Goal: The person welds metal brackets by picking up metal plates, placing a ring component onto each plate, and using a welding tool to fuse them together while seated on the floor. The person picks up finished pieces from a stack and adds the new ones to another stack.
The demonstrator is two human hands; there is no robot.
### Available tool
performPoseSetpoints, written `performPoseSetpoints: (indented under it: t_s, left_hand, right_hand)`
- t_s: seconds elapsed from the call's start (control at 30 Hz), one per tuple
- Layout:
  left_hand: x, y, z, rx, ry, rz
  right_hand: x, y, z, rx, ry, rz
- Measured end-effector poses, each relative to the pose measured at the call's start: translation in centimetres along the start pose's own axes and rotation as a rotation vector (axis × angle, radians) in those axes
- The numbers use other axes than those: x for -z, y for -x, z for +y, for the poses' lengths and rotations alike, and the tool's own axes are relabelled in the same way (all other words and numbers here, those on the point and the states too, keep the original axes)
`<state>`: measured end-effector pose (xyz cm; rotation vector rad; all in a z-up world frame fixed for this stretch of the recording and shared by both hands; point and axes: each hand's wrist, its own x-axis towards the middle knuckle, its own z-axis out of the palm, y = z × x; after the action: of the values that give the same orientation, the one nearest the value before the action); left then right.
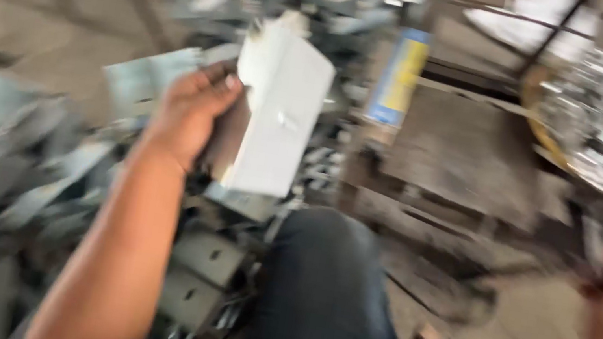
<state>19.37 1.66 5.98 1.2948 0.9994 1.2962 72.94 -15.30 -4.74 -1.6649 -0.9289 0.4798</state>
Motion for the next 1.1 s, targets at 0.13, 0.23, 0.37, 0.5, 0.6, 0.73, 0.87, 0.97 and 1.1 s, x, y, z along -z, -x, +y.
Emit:
performPoseSetpoints:
  t_s: [0.13, 0.23, 0.37, 0.5, 0.6, 0.73, 0.87, 0.97, 1.1]
  left_hand:
    - [-15.5, 1.9, -6.7, 0.096, -0.138, -0.313]
    - [-22.6, 3.7, -9.2, -0.24, -0.667, -0.515]
    - [-25.7, 2.1, -12.7, -0.724, -0.999, -0.641]
    - [-25.1, -0.9, -15.6, -0.777, -1.056, -0.803]
    - [-25.0, -2.1, -14.9, -0.469, -1.06, -0.864]
    - [-27.9, -2.8, -11.7, -0.211, -1.249, -0.789]
    - [-33.7, -4.2, -10.2, -0.236, -1.108, -0.747]
    - [-39.5, -6.1, -11.3, -0.434, -0.916, -0.733]
    - [-49.3, -7.8, -15.8, -0.739, -0.852, -0.692]
  right_hand:
    - [-4.1, 0.1, 1.3, -0.137, 0.068, -0.109]
    - [-6.4, 0.3, 4.4, -0.224, -0.33, -0.138]
    - [-5.9, -1.2, 8.0, -0.476, -0.492, -0.066]
    - [-7.3, -1.4, 7.8, -0.338, -0.123, -0.242]
    - [-8.5, -0.5, 5.7, -0.473, 0.021, -0.456]
    - [-9.0, -0.1, 4.7, -0.249, 0.049, -0.402]
    - [-9.4, -0.7, 4.8, -0.357, 0.041, -0.512]
    - [-9.3, -1.1, 4.8, -0.014, 0.046, -0.308]
    - [-8.4, -1.7, 3.8, -0.385, -0.032, -0.462]
